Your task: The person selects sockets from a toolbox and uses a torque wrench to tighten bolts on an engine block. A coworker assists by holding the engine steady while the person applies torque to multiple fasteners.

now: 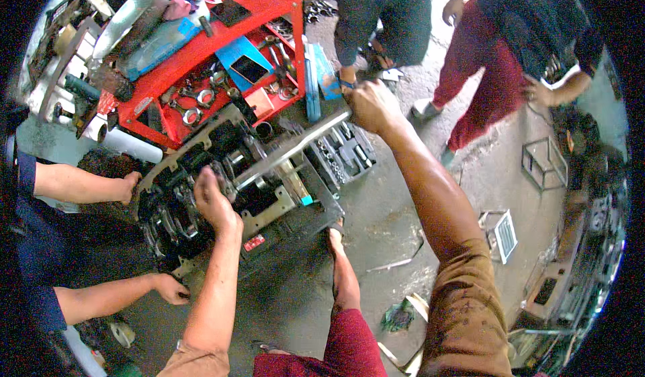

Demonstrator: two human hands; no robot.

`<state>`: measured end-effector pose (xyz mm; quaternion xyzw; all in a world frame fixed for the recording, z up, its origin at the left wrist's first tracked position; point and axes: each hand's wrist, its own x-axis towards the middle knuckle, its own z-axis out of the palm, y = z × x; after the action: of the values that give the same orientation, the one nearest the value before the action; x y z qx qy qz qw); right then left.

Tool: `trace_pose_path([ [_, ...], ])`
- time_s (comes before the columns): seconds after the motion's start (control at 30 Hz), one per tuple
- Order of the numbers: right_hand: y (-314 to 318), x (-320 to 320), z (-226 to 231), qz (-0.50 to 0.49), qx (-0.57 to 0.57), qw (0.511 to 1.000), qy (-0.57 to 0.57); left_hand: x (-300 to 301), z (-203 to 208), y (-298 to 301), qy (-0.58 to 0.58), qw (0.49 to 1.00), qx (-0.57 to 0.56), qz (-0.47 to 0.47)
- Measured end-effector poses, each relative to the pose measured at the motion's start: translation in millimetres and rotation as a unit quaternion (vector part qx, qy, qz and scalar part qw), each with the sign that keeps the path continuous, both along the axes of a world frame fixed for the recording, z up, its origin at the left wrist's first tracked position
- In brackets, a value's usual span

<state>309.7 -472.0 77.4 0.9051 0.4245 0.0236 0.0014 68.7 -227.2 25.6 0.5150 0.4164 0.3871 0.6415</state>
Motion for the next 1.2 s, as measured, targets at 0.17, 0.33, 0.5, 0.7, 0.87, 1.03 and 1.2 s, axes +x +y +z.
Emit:
trace_pose_path([
  [0.17, -25, -44, -19, -0.129, 0.030, 0.991, -0.032, 16, -13, 11, -0.004, 0.999, 0.018, 0.047],
  [0.33, -66, -155, -14, -0.216, 0.054, 0.974, -0.051, 9, -15, 25, 0.037, 0.994, 0.047, -0.087],
  [0.5, -69, -235, -14, -0.304, 0.056, 0.950, -0.043, 8, -17, 36, 0.025, 0.980, 0.069, -0.184],
  [0.7, -68, -281, -11, -0.349, 0.130, 0.928, -0.026, 4, -14, 44, 0.070, 0.963, 0.052, -0.255],
  [0.87, -65, -284, -1, -0.366, 0.158, 0.917, 0.027, 0, 0, 36, 0.104, 0.963, 0.065, -0.241],
  [1.03, -69, -277, 7, -0.373, 0.132, 0.913, 0.098, 0, 4, 28, 0.113, 0.970, 0.073, -0.201],
  [1.2, -68, -272, 16, -0.361, 0.117, 0.917, 0.124, 1, 2, 28, 0.101, 0.973, 0.077, -0.191],
])
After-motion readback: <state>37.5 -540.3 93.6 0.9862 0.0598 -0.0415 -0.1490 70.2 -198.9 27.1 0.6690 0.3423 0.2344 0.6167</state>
